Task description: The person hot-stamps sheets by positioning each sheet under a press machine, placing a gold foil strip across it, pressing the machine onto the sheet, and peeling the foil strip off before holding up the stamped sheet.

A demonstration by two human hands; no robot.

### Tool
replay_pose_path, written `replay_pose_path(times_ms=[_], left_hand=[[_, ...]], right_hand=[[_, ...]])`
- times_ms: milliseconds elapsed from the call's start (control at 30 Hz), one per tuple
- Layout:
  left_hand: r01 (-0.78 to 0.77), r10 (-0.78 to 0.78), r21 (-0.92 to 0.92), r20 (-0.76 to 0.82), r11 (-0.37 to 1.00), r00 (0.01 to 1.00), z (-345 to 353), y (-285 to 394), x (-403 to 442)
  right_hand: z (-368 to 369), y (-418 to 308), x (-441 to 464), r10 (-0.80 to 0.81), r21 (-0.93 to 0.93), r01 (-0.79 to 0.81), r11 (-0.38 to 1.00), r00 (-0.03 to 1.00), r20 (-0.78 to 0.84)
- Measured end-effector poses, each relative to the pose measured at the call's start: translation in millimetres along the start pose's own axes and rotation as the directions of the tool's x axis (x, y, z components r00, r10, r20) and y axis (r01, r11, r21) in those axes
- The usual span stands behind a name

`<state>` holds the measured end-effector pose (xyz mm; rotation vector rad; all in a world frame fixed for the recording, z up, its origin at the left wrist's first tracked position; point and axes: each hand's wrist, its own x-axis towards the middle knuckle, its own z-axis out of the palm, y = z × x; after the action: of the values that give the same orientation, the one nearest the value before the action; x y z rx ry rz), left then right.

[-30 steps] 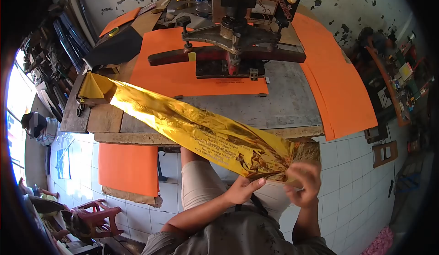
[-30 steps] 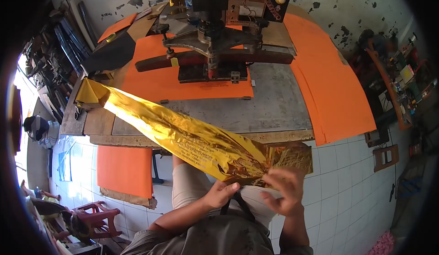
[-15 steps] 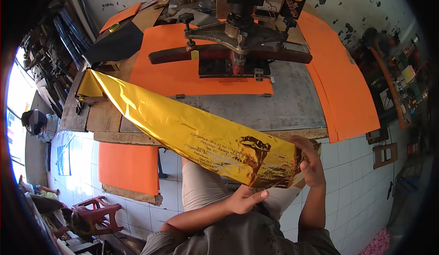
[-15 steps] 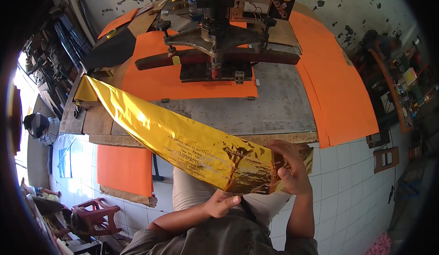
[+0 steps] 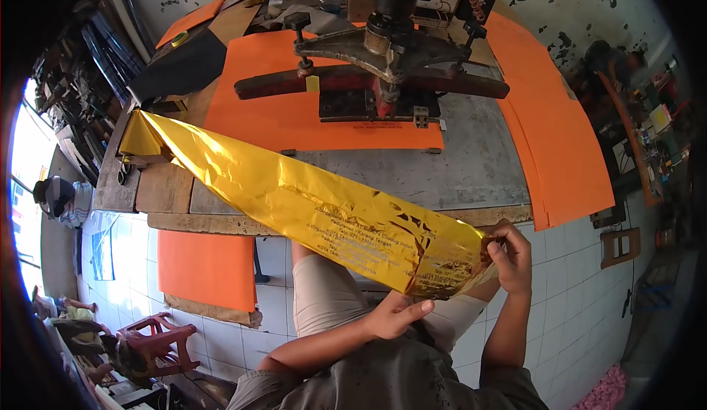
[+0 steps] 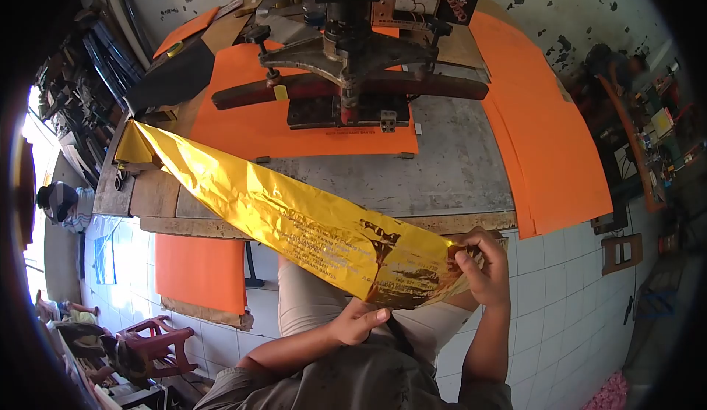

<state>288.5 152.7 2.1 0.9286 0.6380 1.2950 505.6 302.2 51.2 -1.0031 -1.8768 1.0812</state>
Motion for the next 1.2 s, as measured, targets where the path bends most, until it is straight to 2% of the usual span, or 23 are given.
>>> replay_pose_path(times_ms=[267, 433, 633, 767, 867, 967, 1067, 1200], left_hand=[[0.048, -0.047, -0.025, 0.072, 0.999, 0.996, -6.3, -9.5, 0.8], [0.126, -0.129, 0.041, 0.071, 0.991, 0.989, -12.2, -22.0, -2.4], [0.055, -0.054, 0.085, -0.004, 0.995, 0.999, -3.8, -16.2, 0.3], [0.179, -0.186, 0.091, 0.076, 0.980, 0.980, -13.5, -21.0, -1.7], [0.248, -0.256, 0.073, 0.122, 0.966, 0.959, -9.9, 3.2, 3.3], [0.093, -0.096, 0.031, 0.111, 0.995, 0.989, -5.4, -1.1, 5.7], [0.112, -0.121, 0.077, 0.118, 0.991, 0.986, -7.4, -2.2, 6.1], [0.040, -0.045, 0.052, 0.114, 0.998, 0.992, -5.2, -4.7, 8.8]], right_hand=[[-5.7, 0.7, 3.4, -0.021, -0.054, 0.020, 0.998, 1.000, -0.014], [-5.8, 1.5, 4.0, -0.014, -0.061, 0.012, 0.998, 0.999, -0.031], [-5.0, -0.8, 5.7, -0.003, -0.053, 0.001, 0.999, 0.999, -0.042], [-6.1, 2.3, 5.7, -0.011, -0.055, 0.008, 0.998, 0.999, -0.046], [-5.6, 1.5, 5.7, -0.011, -0.051, 0.009, 0.999, 0.999, -0.049], [-6.7, -1.4, 6.3, -0.001, -0.052, -0.001, 0.999, 0.999, -0.042], [-6.3, -1.5, 6.7, 0.000, -0.045, -0.002, 0.999, 0.999, -0.041], [-7.1, -0.8, 7.5, -0.013, -0.065, 0.010, 0.998, 0.999, -0.050]])
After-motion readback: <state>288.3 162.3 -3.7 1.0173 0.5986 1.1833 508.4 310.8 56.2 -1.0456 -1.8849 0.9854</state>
